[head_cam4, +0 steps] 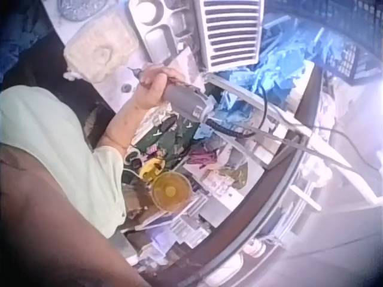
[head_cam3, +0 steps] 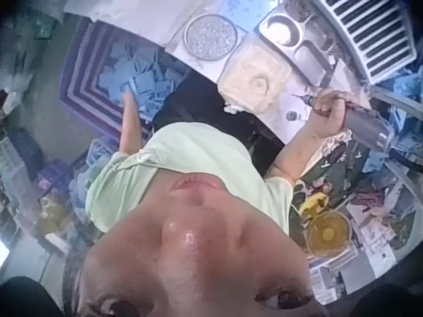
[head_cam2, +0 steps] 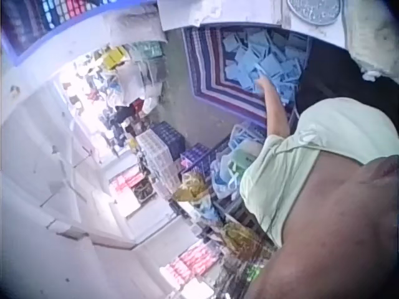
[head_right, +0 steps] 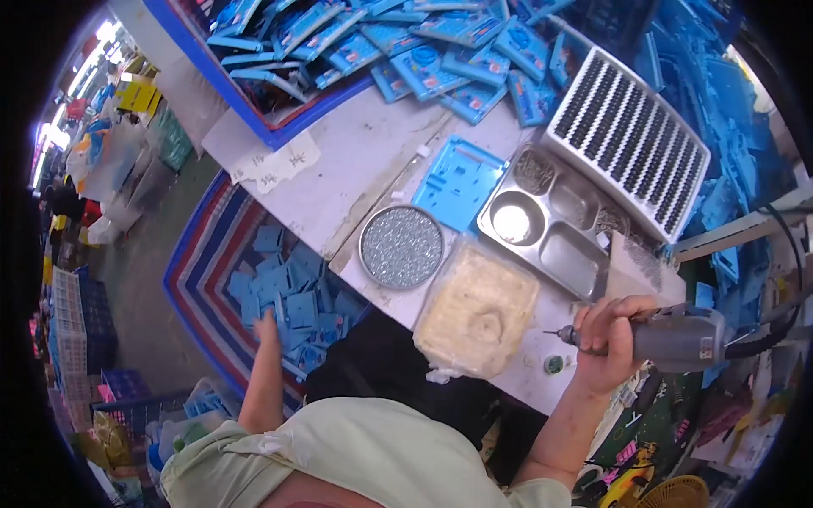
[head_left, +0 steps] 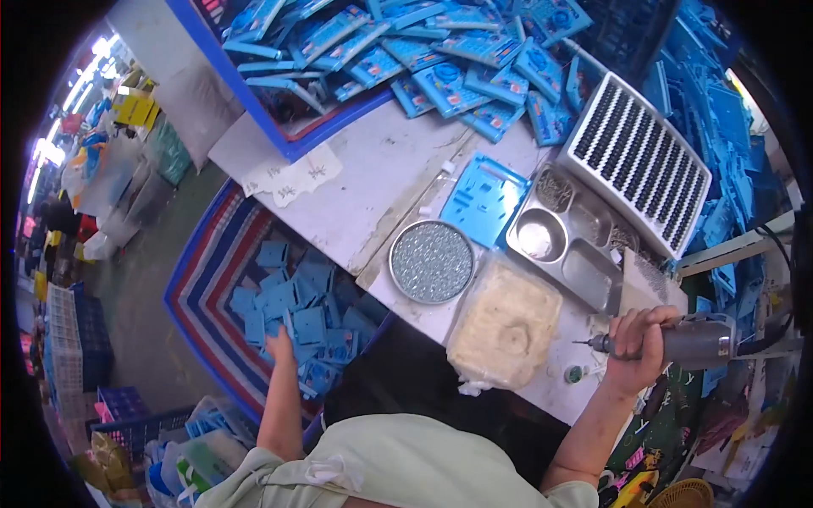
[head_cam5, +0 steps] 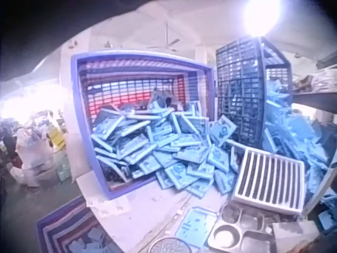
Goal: Assembling the internal components of an electronic toy, including placing a speaker and soldering wires to a circuit board.
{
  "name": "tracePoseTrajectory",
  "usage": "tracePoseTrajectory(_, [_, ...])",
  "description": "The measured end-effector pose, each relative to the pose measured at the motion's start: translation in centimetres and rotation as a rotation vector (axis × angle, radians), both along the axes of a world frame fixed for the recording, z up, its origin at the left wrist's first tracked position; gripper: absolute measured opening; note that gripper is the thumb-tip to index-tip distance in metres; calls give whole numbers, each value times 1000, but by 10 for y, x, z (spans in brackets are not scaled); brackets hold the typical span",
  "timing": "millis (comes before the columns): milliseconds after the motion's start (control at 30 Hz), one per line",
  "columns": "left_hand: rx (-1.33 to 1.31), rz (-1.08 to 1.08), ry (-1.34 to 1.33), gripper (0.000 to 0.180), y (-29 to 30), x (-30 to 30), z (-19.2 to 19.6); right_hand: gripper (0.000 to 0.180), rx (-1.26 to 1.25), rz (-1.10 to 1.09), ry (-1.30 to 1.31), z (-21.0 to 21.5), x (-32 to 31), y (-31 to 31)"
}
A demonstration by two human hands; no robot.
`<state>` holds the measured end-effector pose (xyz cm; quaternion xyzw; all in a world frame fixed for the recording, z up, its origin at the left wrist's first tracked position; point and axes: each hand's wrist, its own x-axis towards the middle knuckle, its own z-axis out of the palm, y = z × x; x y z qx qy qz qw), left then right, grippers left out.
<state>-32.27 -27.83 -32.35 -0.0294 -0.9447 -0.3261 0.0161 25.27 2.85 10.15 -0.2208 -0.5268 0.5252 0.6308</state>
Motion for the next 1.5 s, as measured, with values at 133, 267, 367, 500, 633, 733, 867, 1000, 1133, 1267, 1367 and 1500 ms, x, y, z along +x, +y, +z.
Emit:
tracePoseTrajectory(133, [702,-747,308,54,237,38,217,30,-12,-25,-38,5,6,-2])
tracePoseTrajectory(267, [708,-1250,571,45,454,136,357,39,-60,-19,-27,5,-4,4])
tracePoseTrajectory(367, [373,-1193,912,64,579,199,402,39,-81,-17,-44,11,-14,12])
tracePoseTrajectory(500, [-26,-1082,1071,59,673,229,410,37,-95,-37,-97,23,-9,18])
tracePoseTrajectory(633, [-210,-1258,901,39,722,224,426,42,-97,-106,-137,17,13,21])
tracePoseTrajectory(733, [-69,-1209,821,36,708,195,479,51,-130,-267,-250,21,19,21])
tracePoseTrajectory(867, [149,-1083,446,41,640,134,532,60,407,-877,-441,20,9,7])
tracePoseTrajectory(1000, [701,-1211,-43,43,563,125,480,44,201,-338,-397,-19,-2,-40])
tracePoseTrajectory(1133, [975,-1001,-463,36,458,131,423,26,-136,121,-612,-46,-55,-38])
tracePoseTrajectory(1267, [1034,-921,-702,30,376,142,366,31,-363,244,-508,-63,-76,-23])
tracePoseTrajectory(1367, [962,-1108,-1041,31,322,166,362,54,-632,335,-258,-83,-67,4])
tracePoseTrajectory(1500, [648,-1438,-1237,40,296,209,371,63,-918,482,329,-54,-80,-3])
